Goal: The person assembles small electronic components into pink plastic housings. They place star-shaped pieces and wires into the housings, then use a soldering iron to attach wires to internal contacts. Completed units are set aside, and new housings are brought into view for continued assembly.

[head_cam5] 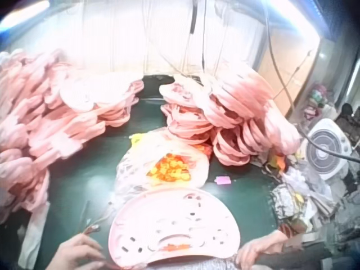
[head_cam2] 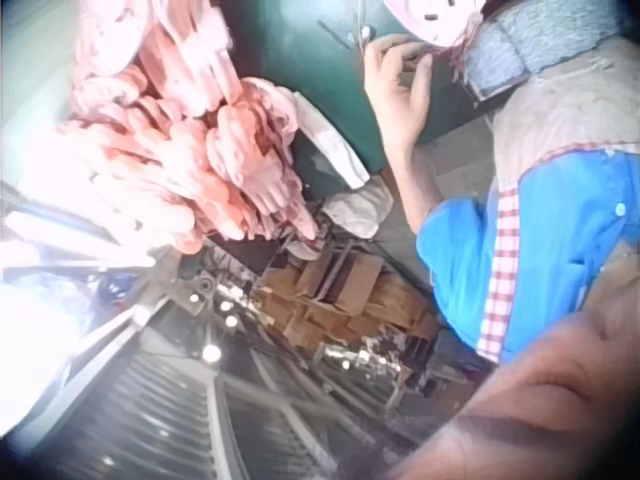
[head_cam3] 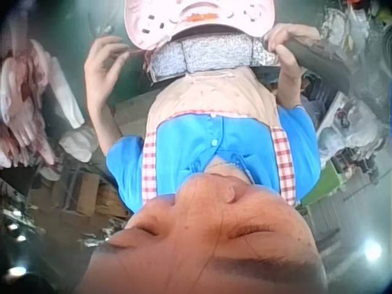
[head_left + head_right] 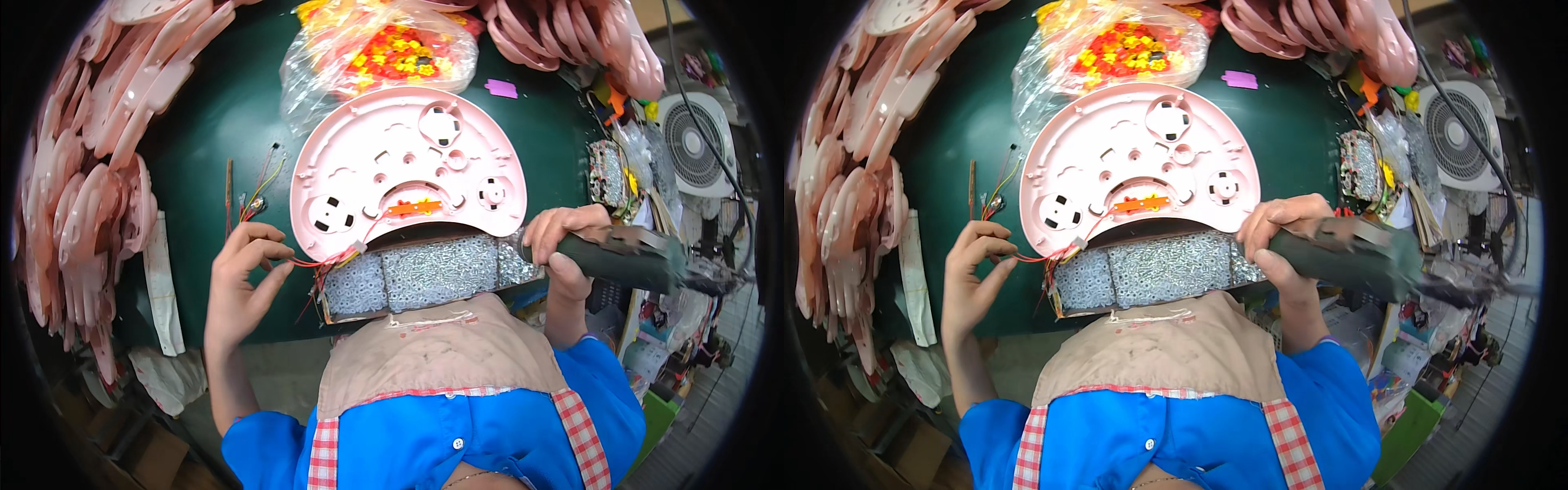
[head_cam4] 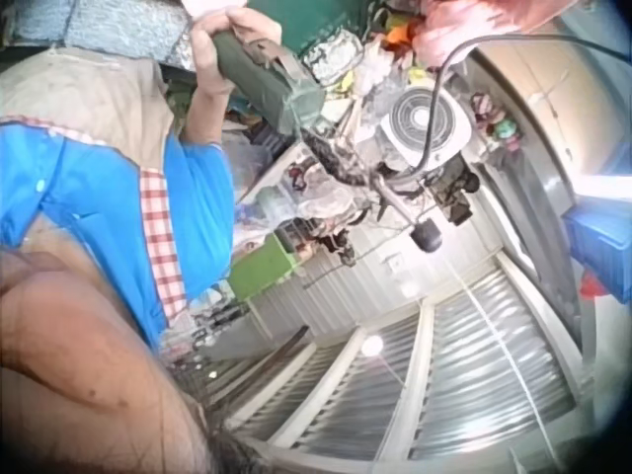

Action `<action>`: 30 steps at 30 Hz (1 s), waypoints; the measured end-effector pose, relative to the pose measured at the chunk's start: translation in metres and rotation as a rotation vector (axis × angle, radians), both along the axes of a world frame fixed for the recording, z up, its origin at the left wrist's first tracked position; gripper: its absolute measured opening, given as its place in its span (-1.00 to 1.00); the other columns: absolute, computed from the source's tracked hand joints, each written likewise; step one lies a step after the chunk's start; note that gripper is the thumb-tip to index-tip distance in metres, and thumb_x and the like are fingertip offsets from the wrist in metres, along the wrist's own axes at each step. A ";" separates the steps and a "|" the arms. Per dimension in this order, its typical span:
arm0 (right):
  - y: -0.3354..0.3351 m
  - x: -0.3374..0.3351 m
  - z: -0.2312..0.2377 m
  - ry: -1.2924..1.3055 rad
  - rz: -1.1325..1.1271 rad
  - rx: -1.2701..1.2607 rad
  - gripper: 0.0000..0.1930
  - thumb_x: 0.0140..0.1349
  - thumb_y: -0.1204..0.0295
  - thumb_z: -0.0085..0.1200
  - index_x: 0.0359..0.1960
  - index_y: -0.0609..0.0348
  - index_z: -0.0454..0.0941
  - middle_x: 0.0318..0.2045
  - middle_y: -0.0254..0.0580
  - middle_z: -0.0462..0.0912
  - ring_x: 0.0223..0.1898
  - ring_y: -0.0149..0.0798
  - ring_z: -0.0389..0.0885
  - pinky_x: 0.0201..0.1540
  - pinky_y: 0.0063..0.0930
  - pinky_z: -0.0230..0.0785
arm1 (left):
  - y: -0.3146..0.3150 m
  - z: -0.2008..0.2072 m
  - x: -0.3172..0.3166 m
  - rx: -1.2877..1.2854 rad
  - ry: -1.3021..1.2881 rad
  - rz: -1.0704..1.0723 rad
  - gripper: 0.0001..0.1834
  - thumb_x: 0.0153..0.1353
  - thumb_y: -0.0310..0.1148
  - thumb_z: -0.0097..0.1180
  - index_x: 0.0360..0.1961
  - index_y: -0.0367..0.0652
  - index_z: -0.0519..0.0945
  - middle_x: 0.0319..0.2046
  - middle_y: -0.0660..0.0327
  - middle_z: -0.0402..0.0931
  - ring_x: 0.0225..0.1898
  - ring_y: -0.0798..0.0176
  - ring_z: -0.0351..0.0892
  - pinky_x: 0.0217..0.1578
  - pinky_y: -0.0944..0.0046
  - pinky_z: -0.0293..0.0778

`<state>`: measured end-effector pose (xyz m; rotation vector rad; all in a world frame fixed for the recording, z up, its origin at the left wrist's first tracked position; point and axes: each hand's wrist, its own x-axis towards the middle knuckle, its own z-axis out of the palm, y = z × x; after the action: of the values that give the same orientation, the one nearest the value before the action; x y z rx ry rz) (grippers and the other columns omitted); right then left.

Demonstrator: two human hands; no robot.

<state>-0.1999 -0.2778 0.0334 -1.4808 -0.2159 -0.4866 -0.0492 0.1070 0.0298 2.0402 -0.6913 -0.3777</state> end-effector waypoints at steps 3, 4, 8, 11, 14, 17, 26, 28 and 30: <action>-0.018 -0.035 -0.022 0.185 -0.155 -0.108 -0.58 0.20 0.65 0.24 0.07 0.30 0.38 -0.48 -0.21 0.57 -0.44 -0.35 0.57 -0.28 -0.36 0.53 | -0.027 0.027 0.032 -0.088 0.053 -0.305 -0.75 0.04 -0.64 0.37 -0.20 -0.28 0.75 -0.11 0.09 0.64 -0.10 0.10 0.68 -0.02 0.17 0.57; -0.020 -0.043 -0.028 0.233 -0.174 -0.054 -0.57 0.18 0.66 0.23 0.08 0.30 0.38 -0.48 -0.20 0.58 -0.44 -0.35 0.57 -0.29 -0.37 0.51 | -0.040 0.028 0.045 -0.137 0.054 -0.416 -0.75 0.03 -0.63 0.37 -0.21 -0.27 0.76 -0.12 0.09 0.65 -0.10 0.09 0.68 -0.01 0.16 0.57; -0.021 -0.047 -0.029 0.145 -0.247 -0.055 -0.58 0.19 0.64 0.19 0.06 0.28 0.35 -0.51 -0.20 0.56 -0.48 -0.34 0.54 -0.30 -0.32 0.51 | -0.126 0.005 0.070 -0.376 0.291 -0.451 -0.70 0.18 -0.68 0.29 -0.05 -0.30 0.62 -0.12 0.20 0.60 -0.10 0.36 0.65 -0.02 0.32 0.64; -0.021 -0.041 -0.016 0.025 -0.236 -0.020 -0.60 0.19 0.60 0.18 0.03 0.23 0.33 -0.53 -0.20 0.55 -0.51 -0.32 0.53 -0.30 -0.29 0.51 | -0.194 -0.027 0.084 -0.238 0.284 -0.424 -0.72 0.21 -0.60 0.36 -0.05 -0.33 0.64 -0.15 0.18 0.69 -0.11 0.31 0.75 0.00 0.29 0.66; -0.020 -0.034 -0.001 -0.046 -0.217 0.010 -0.59 0.21 0.50 0.23 0.05 0.13 0.33 -0.54 -0.23 0.57 -0.52 -0.30 0.54 -0.30 -0.27 0.50 | -0.233 -0.067 0.090 -0.142 0.063 -0.499 -0.74 0.11 -0.49 0.43 -0.15 -0.25 0.74 -0.17 0.13 0.67 -0.18 0.19 0.73 -0.09 0.18 0.63; -0.021 -0.022 0.006 -0.122 -0.175 0.005 -0.56 0.24 0.42 0.22 0.13 0.07 0.36 -0.50 -0.29 0.59 -0.50 -0.33 0.54 -0.27 -0.29 0.46 | -0.235 -0.089 0.088 -0.058 -0.181 -0.590 -0.68 0.11 -0.29 0.46 -0.06 0.07 0.85 -0.17 0.17 0.59 -0.03 0.07 0.58 0.05 0.09 0.49; -0.020 0.013 0.005 -0.158 -0.131 0.074 -0.53 0.31 0.41 0.35 0.14 0.01 0.34 -0.50 -0.22 0.63 -0.44 -0.26 0.61 -0.18 -0.18 0.52 | -0.225 -0.087 0.053 0.052 -0.424 -0.307 -0.61 0.16 -0.23 0.42 0.06 0.11 0.80 -0.12 0.26 0.60 0.01 0.09 0.50 0.06 0.06 0.40; -0.017 0.017 0.004 -0.157 -0.130 0.115 -0.53 0.31 0.41 0.35 0.14 -0.01 0.33 -0.49 -0.22 0.63 -0.44 -0.26 0.61 -0.17 -0.17 0.52 | -0.225 -0.077 0.053 0.031 -0.372 -0.286 -0.56 0.14 -0.26 0.43 0.09 0.04 0.77 -0.10 0.24 0.61 0.01 0.07 0.51 0.07 0.04 0.39; -0.016 0.024 0.003 -0.191 -0.119 0.073 -0.52 0.29 0.39 0.24 0.19 0.00 0.34 -0.47 -0.28 0.62 -0.47 -0.31 0.58 -0.22 -0.24 0.50 | -0.222 -0.066 0.045 -0.050 -0.348 -0.379 -0.54 0.11 -0.26 0.46 0.06 -0.07 0.72 -0.09 0.20 0.63 0.00 0.04 0.52 0.12 0.05 0.33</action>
<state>-0.1760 -0.2938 0.0367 -1.3813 -0.2583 -0.7260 -0.0038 -0.1147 -0.0362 1.9429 -1.2963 -0.2164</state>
